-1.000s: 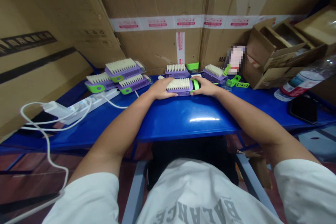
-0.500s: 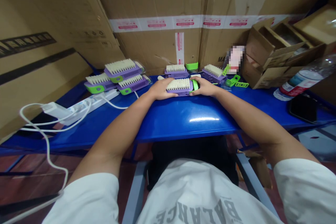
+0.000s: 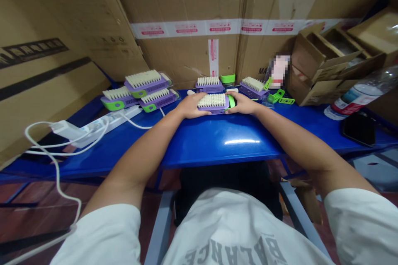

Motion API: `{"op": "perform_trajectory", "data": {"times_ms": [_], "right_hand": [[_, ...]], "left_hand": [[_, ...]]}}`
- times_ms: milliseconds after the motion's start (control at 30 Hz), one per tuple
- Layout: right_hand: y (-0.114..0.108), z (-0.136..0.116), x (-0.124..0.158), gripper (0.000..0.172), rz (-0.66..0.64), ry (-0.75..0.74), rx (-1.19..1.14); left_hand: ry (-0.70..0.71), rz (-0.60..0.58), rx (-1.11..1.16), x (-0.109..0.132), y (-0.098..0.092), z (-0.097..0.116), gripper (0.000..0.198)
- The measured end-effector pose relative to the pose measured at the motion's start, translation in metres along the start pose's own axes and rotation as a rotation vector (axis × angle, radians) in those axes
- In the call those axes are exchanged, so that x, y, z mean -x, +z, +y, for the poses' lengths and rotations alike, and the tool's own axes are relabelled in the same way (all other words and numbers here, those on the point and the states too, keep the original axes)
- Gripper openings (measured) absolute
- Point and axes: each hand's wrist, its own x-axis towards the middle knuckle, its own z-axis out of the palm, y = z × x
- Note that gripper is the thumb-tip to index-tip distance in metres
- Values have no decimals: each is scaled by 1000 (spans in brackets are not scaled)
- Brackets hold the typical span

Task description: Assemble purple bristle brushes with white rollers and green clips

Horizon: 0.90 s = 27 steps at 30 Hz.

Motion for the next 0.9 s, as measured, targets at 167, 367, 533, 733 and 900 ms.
{"op": "perform_trajectory", "data": {"times_ms": [167,367,533,733,900], "right_hand": [[0,2,-1,101,-12,-13,1],[-1,4,-1,101,-26,-29,11],[-1,3,0,105,-19,-9,-8],[-2,2,0,100,-50,9,4],[-3,0,1,104,-51,19,5]], "left_hand": [[29,15,17,-1,2,-4,91],[51,22,8,0,3,-5,90],[79,22,-3,0,2,-4,91],[52,1,-9,0,2,-1,94],[33,-4,6,-1,1,1,92]]}}
